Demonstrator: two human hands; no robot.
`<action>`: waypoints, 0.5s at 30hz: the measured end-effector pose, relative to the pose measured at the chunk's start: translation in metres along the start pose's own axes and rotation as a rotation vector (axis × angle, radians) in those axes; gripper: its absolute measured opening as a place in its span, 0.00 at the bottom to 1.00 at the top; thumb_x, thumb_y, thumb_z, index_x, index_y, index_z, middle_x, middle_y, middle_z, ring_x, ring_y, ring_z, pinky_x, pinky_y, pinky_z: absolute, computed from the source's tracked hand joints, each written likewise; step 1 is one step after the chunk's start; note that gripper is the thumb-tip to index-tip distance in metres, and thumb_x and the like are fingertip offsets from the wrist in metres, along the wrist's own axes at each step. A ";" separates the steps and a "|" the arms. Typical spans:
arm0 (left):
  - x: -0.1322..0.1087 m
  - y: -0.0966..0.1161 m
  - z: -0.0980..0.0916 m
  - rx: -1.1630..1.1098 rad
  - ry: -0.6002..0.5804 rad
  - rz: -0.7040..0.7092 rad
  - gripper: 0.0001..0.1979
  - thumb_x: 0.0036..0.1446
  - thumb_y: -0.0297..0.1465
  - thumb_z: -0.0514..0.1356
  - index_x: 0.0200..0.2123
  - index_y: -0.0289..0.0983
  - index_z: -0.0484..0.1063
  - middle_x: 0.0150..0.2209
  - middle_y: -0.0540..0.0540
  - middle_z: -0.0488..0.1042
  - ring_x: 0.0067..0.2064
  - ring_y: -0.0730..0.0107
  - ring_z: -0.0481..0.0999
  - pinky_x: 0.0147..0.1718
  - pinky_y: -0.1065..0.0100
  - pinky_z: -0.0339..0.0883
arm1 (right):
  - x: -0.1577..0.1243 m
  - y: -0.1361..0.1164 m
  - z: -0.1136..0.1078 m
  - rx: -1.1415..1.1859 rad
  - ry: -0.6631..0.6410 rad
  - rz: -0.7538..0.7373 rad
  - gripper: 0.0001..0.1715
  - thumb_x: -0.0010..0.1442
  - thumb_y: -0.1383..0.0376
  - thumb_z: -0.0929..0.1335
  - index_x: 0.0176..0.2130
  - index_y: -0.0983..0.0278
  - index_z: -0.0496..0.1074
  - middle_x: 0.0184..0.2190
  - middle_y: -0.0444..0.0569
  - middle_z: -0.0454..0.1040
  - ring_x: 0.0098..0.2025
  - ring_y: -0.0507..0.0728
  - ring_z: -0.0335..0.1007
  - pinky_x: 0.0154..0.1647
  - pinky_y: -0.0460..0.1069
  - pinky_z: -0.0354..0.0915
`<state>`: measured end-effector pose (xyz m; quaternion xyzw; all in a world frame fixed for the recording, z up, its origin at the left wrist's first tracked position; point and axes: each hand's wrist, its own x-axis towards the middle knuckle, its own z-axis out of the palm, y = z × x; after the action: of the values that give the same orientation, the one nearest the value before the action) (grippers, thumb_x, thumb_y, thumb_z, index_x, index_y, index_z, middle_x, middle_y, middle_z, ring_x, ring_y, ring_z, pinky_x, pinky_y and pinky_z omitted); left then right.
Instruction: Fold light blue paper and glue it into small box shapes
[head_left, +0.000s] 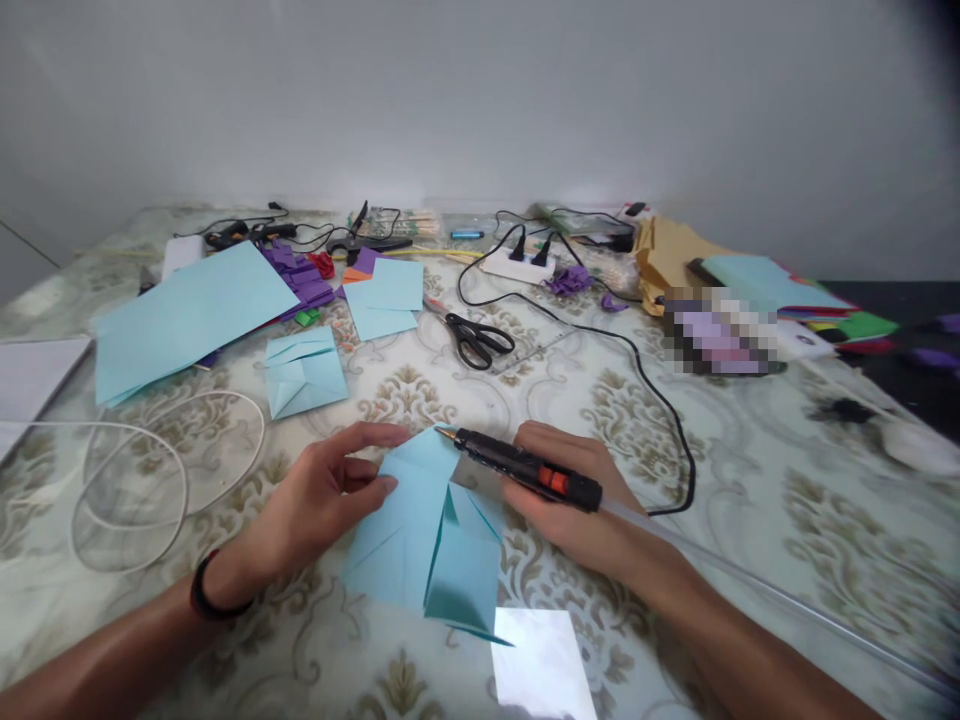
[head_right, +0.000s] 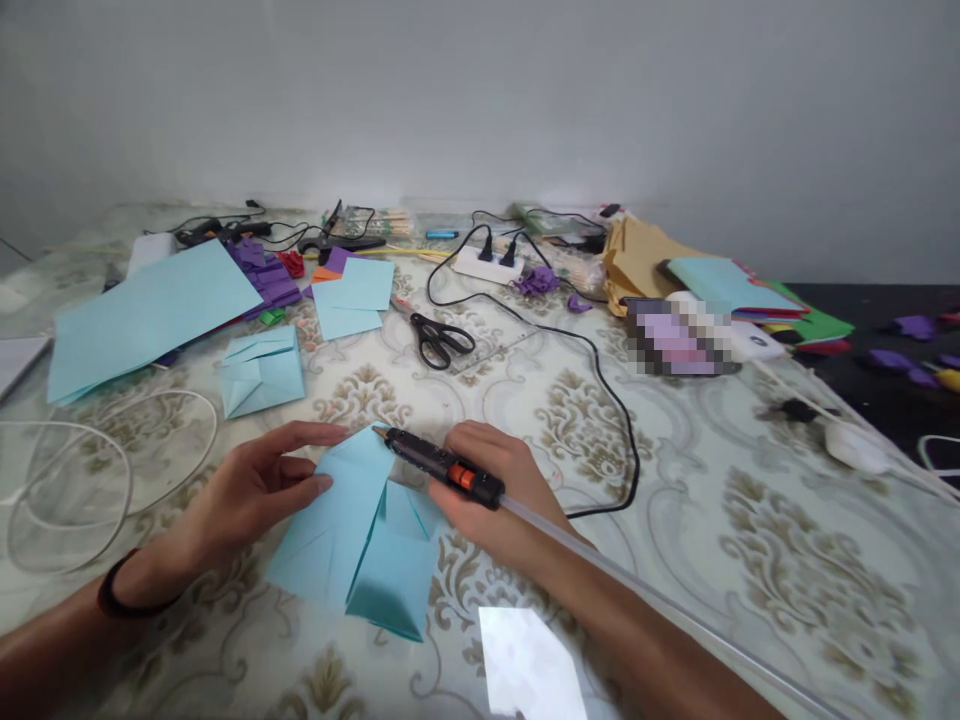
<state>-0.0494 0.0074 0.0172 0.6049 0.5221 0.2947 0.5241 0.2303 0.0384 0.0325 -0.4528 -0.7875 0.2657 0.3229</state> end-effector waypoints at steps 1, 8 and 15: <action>0.000 0.001 0.000 0.001 0.002 0.001 0.21 0.67 0.34 0.62 0.61 0.40 0.69 0.22 0.59 0.51 0.24 0.76 0.50 0.23 0.71 0.43 | 0.000 0.000 0.000 0.000 -0.001 0.006 0.19 0.53 0.72 0.68 0.23 0.59 0.54 0.22 0.41 0.60 0.25 0.54 0.62 0.27 0.50 0.55; 0.004 0.011 0.002 -0.077 0.020 0.016 0.21 0.62 0.32 0.64 0.58 0.39 0.72 0.24 0.57 0.63 0.23 0.77 0.58 0.22 0.73 0.50 | 0.000 0.002 -0.002 0.019 0.011 0.023 0.17 0.54 0.71 0.68 0.23 0.59 0.55 0.22 0.41 0.61 0.26 0.54 0.63 0.27 0.50 0.55; 0.005 0.014 0.002 -0.075 0.041 0.036 0.20 0.60 0.32 0.65 0.56 0.37 0.73 0.21 0.58 0.64 0.22 0.78 0.59 0.21 0.73 0.48 | -0.001 0.002 -0.002 0.016 0.013 0.046 0.18 0.55 0.69 0.69 0.23 0.59 0.57 0.23 0.41 0.61 0.26 0.54 0.63 0.27 0.49 0.56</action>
<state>-0.0421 0.0130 0.0287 0.5877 0.5105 0.3358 0.5303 0.2330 0.0391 0.0316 -0.4699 -0.7726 0.2765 0.3254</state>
